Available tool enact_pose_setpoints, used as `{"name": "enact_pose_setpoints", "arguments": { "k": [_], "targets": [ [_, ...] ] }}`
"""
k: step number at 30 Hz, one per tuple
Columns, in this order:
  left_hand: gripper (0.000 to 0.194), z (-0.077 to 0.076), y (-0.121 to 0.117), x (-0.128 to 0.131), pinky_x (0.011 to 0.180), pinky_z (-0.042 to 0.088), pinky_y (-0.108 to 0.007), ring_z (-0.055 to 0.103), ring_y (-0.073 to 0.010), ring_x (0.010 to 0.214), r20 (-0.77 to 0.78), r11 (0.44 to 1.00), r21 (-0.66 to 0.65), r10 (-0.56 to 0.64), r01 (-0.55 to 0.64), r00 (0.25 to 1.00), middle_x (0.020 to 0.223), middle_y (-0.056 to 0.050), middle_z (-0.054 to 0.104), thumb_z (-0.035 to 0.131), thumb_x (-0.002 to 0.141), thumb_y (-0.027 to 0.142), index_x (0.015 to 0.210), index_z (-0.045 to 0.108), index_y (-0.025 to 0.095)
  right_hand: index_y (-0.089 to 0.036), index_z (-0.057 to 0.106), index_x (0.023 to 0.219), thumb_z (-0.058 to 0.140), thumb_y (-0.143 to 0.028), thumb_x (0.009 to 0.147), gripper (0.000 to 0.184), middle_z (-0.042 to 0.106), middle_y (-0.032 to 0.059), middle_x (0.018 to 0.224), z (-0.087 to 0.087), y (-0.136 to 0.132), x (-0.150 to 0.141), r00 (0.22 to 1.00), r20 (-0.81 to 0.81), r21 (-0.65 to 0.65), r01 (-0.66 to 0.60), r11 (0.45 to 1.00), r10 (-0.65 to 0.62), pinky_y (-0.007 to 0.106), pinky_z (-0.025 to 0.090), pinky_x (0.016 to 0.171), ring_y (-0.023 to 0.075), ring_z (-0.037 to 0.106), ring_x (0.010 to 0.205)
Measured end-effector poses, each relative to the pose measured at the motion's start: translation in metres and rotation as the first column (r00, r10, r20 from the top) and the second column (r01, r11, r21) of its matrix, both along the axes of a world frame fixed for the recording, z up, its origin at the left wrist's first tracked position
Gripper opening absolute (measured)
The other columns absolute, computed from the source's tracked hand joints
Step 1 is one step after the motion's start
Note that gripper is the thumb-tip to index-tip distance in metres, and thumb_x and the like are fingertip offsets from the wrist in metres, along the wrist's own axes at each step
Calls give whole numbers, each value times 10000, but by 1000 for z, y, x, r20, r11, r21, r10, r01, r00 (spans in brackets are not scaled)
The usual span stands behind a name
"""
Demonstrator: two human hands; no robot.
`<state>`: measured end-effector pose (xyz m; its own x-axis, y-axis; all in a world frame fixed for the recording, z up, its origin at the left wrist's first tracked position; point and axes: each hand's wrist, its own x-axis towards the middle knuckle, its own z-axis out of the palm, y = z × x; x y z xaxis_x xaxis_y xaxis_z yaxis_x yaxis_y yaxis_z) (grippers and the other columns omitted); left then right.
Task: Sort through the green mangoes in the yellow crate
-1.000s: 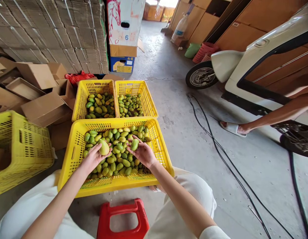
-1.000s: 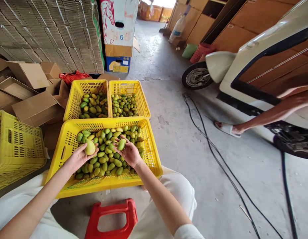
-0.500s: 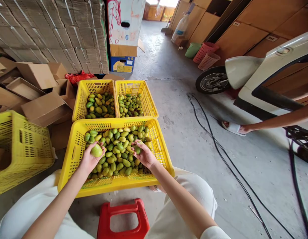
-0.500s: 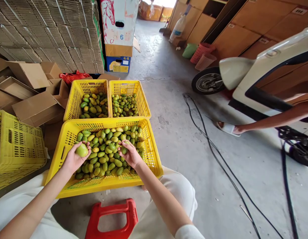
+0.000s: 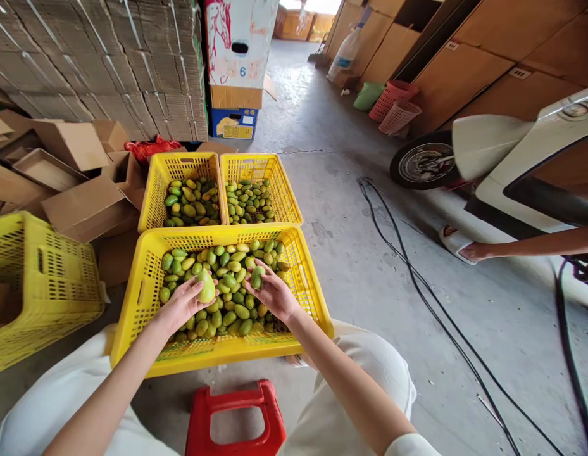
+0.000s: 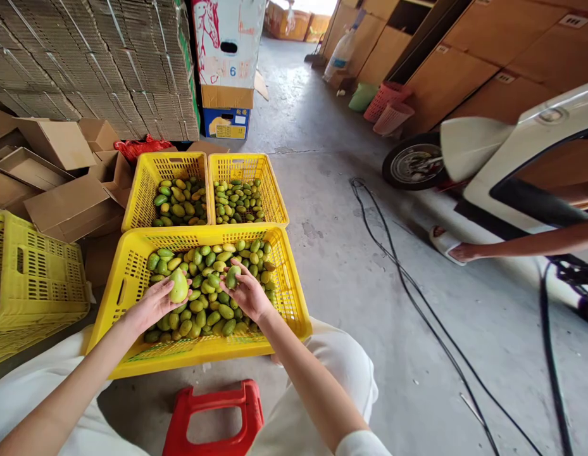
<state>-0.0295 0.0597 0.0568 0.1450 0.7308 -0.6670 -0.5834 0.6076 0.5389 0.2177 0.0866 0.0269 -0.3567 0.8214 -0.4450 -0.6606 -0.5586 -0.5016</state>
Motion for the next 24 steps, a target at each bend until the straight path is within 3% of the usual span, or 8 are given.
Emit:
{"name": "enact_pose_setpoints", "arguments": {
  "k": [2,5,8,11,16,20,24],
  "targets": [
    [200,-2,-2,0,618,584,-263,668,-162,709,17,1000,-13,-8,8,1000,908,-98,676,723,795,110,991,684,122,-278,611,1155,809,-231,708,492,710,6,1040,-1,-1,0,999,43,-6,17,1000,-16,314,559,787,175,692,921],
    [149,-3,-2,0,506,523,-203,597,-114,622,57,998,-37,46,-44,997,827,-54,614,736,797,153,925,666,122,-258,632,1015,869,-307,689,406,701,-5,954,-2,-2,0,995,100,-6,21,1000,-20,246,512,630,141,657,785],
    [252,-1,-1,1,481,495,-188,587,-116,630,77,998,-17,58,-57,995,827,-45,603,719,835,214,1071,666,142,-218,651,899,867,-404,699,348,705,20,887,-3,-2,0,989,146,25,12,1000,-16,219,397,484,107,549,627],
    [310,3,0,2,477,475,-206,575,-132,620,114,999,20,46,-48,992,811,-57,617,662,886,310,1154,652,154,-204,674,890,858,-421,703,340,723,44,899,-3,-1,0,987,163,21,-1,1000,-2,228,363,460,101,491,583],
    [209,8,1,4,515,514,-281,630,-203,688,118,993,-46,110,-105,987,858,-129,678,542,890,278,949,672,125,-218,647,912,858,-429,707,362,713,31,905,-1,-2,1,993,116,-19,14,1000,-11,219,390,509,100,514,606],
    [238,6,1,6,588,536,-268,657,-196,741,63,988,-25,156,-155,986,888,-100,695,629,860,224,1072,701,144,-235,627,938,877,-384,680,389,659,-18,823,-1,-2,1,996,74,-6,52,999,-51,214,362,512,89,495,600],
    [293,-1,0,6,736,555,-228,671,-157,837,13,978,65,198,-199,980,985,-75,719,692,841,157,1134,712,167,-251,602,959,823,-539,715,437,616,-33,750,-2,-1,1,990,138,-26,35,999,-31,220,303,475,88,413,552]
  ]
}}
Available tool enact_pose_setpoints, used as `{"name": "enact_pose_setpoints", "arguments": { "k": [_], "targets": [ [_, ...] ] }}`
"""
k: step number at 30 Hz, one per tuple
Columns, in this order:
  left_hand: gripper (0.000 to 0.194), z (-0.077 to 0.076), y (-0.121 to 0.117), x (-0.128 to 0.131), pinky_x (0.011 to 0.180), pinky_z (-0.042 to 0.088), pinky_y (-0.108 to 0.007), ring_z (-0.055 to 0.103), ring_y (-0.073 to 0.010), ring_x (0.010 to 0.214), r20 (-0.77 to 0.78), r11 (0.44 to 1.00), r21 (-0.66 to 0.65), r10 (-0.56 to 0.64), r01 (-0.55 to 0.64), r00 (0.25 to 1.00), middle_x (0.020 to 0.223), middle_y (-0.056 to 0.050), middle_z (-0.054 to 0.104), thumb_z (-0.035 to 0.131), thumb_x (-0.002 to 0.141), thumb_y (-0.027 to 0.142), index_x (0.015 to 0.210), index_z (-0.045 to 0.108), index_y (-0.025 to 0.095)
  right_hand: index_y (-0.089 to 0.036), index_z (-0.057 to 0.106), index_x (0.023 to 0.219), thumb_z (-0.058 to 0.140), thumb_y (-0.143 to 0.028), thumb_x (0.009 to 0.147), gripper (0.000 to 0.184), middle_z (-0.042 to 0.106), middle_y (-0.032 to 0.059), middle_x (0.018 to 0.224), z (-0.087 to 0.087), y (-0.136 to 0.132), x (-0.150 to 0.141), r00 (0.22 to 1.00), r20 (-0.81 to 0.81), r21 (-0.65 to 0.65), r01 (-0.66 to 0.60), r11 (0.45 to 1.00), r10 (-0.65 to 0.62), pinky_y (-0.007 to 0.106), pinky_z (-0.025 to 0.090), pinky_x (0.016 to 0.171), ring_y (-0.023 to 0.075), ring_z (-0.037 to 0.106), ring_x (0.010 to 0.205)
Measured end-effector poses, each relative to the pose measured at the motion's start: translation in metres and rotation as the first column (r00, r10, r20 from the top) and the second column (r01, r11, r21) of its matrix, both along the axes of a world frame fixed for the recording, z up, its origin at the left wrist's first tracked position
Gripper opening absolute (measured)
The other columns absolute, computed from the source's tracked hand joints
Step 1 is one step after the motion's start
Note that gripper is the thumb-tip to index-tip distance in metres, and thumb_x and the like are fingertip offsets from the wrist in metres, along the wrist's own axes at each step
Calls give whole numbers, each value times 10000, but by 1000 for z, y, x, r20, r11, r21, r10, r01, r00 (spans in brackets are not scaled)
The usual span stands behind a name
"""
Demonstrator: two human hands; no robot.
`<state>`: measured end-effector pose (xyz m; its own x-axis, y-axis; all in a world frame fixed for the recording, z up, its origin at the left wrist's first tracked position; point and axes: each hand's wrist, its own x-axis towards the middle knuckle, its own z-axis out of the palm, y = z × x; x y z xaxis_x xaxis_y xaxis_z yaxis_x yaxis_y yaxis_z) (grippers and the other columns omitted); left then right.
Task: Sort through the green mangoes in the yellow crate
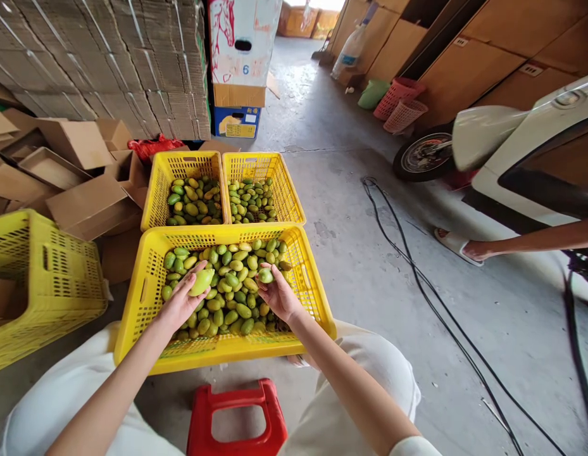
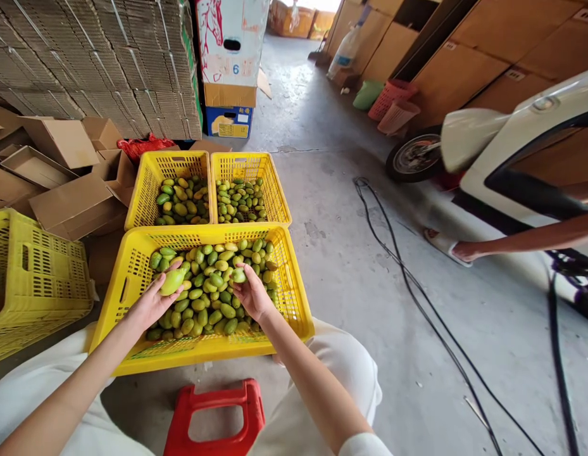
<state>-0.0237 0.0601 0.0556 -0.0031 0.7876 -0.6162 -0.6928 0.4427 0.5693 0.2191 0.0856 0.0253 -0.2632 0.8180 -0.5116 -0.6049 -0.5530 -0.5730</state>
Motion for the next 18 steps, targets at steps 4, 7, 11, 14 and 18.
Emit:
{"name": "enact_pose_setpoints", "arguments": {
  "k": [4,7,11,14,18],
  "targets": [
    [136,-10,1,-3,736,557,-212,674,-155,840,-42,988,-62,136,-139,990,920,-88,724,676,882,195,998,707,131,-234,499,726,723,-722,730,537,482,-48,599,-2,0,2,999,30,-9,23,1000,-22,237,293,461,95,347,517],
    [233,-13,2,-5,641,542,-204,641,-139,729,-29,983,-105,149,-151,988,840,-79,704,590,959,342,932,700,138,-226,464,660,670,-783,732,598,429,-49,561,-3,0,4,1000,-6,5,18,1000,-18,231,287,443,90,316,498],
    [322,-7,1,-3,586,535,-214,607,-131,672,66,996,-54,73,-70,995,799,-64,671,497,996,409,939,697,163,-218,601,812,719,-670,773,469,503,-41,610,-2,1,5,998,-63,-1,-6,1000,6,212,309,431,81,340,488],
    [247,2,0,-1,499,503,-198,593,-130,634,116,999,-41,38,-33,993,792,-57,649,529,969,365,968,683,171,-214,653,902,759,-512,778,340,615,-12,745,0,2,5,991,-130,-18,-36,999,33,199,279,407,71,376,498],
    [260,7,-2,-2,323,288,-152,458,-92,472,148,998,15,-68,66,987,768,-75,632,471,939,278,1009,675,133,-215,674,918,850,-380,696,328,643,-15,786,1,-1,3,992,-130,-75,-13,997,3,190,330,438,83,482,564]
  ]
}}
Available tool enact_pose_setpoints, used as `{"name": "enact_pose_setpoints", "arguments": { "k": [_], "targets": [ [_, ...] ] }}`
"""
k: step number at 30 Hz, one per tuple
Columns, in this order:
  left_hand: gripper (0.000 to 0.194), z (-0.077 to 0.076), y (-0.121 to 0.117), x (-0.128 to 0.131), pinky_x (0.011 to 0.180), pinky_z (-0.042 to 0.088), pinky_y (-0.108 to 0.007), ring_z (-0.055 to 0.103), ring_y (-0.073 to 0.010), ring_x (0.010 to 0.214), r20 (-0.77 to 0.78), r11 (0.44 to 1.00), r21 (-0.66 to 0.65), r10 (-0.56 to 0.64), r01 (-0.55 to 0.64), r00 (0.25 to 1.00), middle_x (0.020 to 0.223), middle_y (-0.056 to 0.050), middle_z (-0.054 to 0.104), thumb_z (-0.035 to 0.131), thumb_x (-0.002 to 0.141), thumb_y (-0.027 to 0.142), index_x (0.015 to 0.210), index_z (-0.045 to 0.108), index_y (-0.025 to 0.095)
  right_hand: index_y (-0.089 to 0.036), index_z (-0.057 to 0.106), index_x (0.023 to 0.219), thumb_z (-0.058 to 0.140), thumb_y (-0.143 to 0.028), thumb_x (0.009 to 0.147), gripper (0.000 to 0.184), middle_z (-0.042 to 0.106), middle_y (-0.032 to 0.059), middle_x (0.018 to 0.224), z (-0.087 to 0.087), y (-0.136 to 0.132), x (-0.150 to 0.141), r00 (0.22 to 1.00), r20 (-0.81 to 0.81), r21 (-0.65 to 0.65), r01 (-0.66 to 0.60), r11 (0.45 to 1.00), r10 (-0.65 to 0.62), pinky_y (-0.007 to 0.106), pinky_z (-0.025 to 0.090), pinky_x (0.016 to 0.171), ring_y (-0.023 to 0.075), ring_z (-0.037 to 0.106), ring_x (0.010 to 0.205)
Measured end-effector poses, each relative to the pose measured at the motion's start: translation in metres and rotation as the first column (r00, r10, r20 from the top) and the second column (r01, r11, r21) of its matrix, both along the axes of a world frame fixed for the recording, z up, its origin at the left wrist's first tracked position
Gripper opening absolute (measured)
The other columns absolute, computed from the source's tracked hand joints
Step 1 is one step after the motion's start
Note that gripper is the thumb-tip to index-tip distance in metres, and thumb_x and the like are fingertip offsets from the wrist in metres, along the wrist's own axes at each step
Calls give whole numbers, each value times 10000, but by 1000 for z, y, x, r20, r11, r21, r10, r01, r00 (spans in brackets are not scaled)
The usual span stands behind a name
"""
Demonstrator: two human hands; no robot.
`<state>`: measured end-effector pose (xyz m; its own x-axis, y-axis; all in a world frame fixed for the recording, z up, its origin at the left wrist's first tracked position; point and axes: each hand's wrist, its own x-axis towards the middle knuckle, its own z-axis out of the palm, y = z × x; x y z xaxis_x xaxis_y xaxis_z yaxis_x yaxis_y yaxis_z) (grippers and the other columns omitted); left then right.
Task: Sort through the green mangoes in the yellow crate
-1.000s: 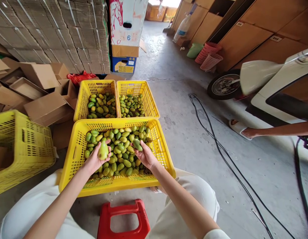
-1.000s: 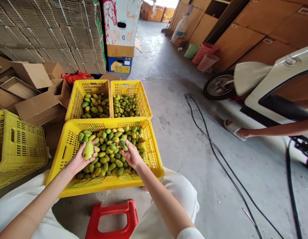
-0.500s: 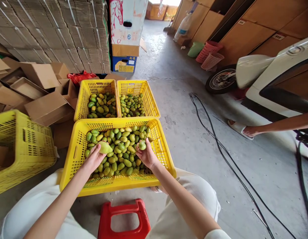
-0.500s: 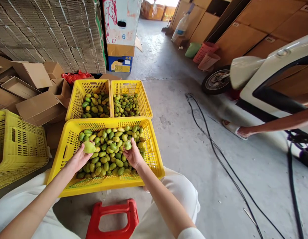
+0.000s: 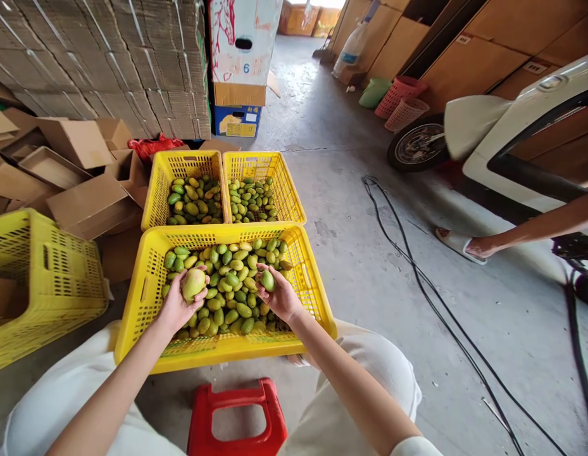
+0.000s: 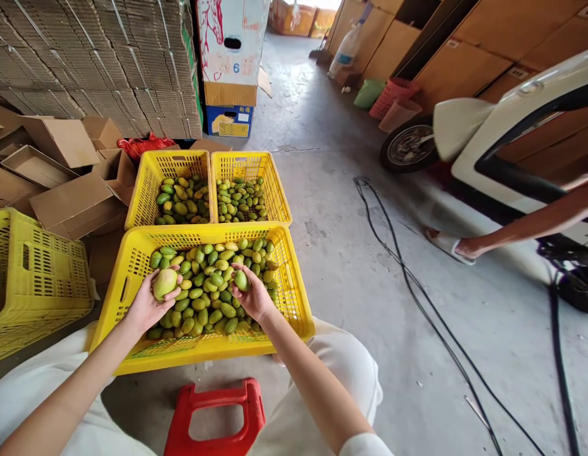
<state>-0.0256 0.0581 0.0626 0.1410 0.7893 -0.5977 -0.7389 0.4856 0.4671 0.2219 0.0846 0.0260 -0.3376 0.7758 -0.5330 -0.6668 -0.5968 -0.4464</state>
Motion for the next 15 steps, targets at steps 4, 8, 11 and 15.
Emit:
{"name": "enact_pose_setpoints", "arguments": {
  "k": [4,8,11,15],
  "targets": [
    [258,-2,-1,-2,408,435,-211,571,-153,582,-28,1000,2,-11,11,1000,844,-138,680,462,885,208,999,669,105,-194,649,790,942,-331,576,388,699,2,835,-5,-3,-3,996,70,1,62,998,-62,190,388,518,84,535,633],
    [166,-10,-2,-2,479,476,-202,637,-170,693,-89,1000,-1,28,-29,996,903,-133,702,630,849,202,988,667,119,-195,686,892,881,-329,673,322,721,34,900,-10,-2,-3,996,71,31,57,998,-59,216,439,590,121,596,739],
    [258,-18,-2,-3,459,432,-168,598,-119,641,-95,995,68,80,-74,992,877,-76,693,789,745,187,973,673,153,-230,677,1038,793,-286,743,321,712,10,902,-11,0,0,999,12,44,34,998,-35,225,505,668,135,635,796],
    [366,-27,-4,-5,557,495,-186,603,-120,714,-79,985,131,127,-116,989,855,-25,660,890,648,240,936,671,177,-248,638,1141,704,-208,730,418,702,-12,850,-11,-1,1,998,-61,27,-1,1000,2,280,576,772,150,668,796]
  ]
}}
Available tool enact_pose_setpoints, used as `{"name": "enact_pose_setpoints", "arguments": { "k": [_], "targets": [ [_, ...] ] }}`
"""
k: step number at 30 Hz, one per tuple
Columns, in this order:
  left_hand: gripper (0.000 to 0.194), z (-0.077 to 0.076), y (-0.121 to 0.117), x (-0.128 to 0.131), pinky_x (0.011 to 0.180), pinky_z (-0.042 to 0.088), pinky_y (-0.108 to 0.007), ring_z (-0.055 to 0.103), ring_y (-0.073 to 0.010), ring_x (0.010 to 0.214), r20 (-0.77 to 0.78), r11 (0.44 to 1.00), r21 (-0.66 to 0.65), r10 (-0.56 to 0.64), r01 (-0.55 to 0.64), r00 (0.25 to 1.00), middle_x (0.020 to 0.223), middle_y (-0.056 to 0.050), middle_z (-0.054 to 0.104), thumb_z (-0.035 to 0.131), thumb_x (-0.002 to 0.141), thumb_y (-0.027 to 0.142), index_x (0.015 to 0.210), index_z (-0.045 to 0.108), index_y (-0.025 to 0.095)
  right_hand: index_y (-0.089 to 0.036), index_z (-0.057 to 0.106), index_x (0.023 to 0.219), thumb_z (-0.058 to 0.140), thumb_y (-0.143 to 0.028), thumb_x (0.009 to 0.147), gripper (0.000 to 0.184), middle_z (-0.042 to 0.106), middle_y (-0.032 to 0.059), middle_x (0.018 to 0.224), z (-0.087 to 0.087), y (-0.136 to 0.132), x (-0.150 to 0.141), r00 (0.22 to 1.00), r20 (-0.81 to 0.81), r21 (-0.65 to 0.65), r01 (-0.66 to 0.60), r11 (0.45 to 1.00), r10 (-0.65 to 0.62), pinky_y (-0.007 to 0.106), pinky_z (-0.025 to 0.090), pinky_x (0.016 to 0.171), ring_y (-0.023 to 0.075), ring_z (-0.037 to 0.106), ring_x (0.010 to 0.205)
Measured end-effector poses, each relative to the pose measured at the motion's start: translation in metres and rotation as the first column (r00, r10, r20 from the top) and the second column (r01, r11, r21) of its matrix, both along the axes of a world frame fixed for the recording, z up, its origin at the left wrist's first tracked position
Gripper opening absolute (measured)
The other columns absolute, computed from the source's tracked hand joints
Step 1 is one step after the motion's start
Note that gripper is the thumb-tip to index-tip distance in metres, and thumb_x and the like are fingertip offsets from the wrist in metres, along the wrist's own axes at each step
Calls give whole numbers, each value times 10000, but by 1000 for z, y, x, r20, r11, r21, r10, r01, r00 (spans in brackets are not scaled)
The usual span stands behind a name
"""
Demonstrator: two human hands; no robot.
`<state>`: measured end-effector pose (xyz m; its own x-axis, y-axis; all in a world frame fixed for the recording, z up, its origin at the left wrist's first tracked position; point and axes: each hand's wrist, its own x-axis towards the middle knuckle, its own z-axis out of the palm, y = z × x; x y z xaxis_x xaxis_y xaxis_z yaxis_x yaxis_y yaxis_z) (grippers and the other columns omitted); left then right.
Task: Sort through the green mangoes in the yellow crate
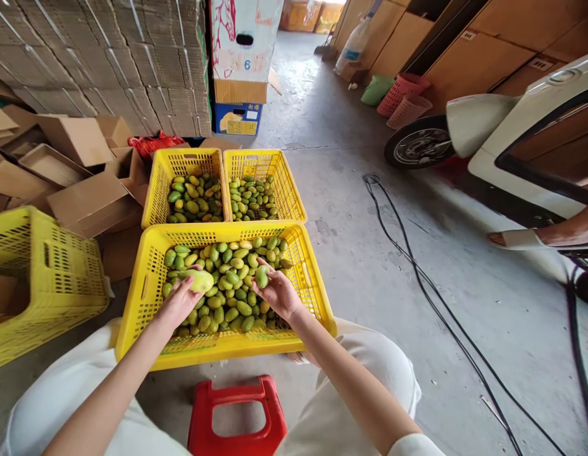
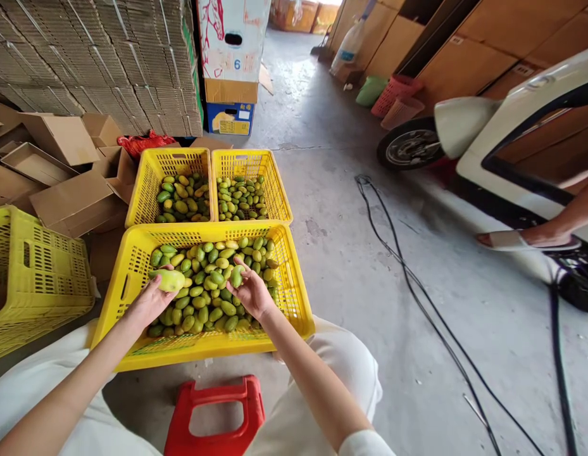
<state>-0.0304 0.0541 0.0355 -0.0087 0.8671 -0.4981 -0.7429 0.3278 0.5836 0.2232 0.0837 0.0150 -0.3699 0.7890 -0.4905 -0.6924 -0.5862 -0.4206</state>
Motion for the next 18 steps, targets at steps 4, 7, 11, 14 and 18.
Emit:
{"name": "enact_pose_setpoints", "arguments": {
  "k": [4,7,11,14,18],
  "targets": [
    [351,3,1,-1,598,530,-229,582,-123,699,70,997,-71,28,-23,997,791,-1,600,810,733,460,836,632,176,-231,638,1087,708,-223,764,331,738,28,957,0,0,0,1000,13,-11,-15,1000,15,270,589,716,168,695,843],
    [351,10,4,-2,593,543,-240,576,-128,672,101,995,-95,6,4,995,749,-17,575,672,835,486,724,581,166,-222,656,1035,728,-275,798,253,747,43,971,-1,2,-1,999,38,-19,-7,1000,8,238,574,640,159,684,798],
    [332,16,6,-2,524,521,-209,577,-111,598,82,978,-204,-34,51,996,790,-63,627,517,936,399,734,593,146,-245,672,1076,750,-231,765,322,742,12,931,-2,3,-1,998,45,-32,55,998,-54,215,567,657,136,676,753],
    [320,16,6,-1,391,398,-184,466,-93,454,107,979,-177,-86,105,990,648,-22,555,473,953,389,803,621,148,-246,678,1050,753,-217,742,319,728,-8,866,-2,2,0,997,38,-55,62,997,-60,226,572,663,127,664,695],
    [299,18,7,2,471,499,-253,587,-160,574,72,974,-223,-16,32,997,767,-105,653,398,941,302,817,620,145,-221,651,913,803,-255,713,253,728,2,844,-1,-1,0,999,33,-71,22,997,-19,313,598,779,169,706,772]
  ]
}}
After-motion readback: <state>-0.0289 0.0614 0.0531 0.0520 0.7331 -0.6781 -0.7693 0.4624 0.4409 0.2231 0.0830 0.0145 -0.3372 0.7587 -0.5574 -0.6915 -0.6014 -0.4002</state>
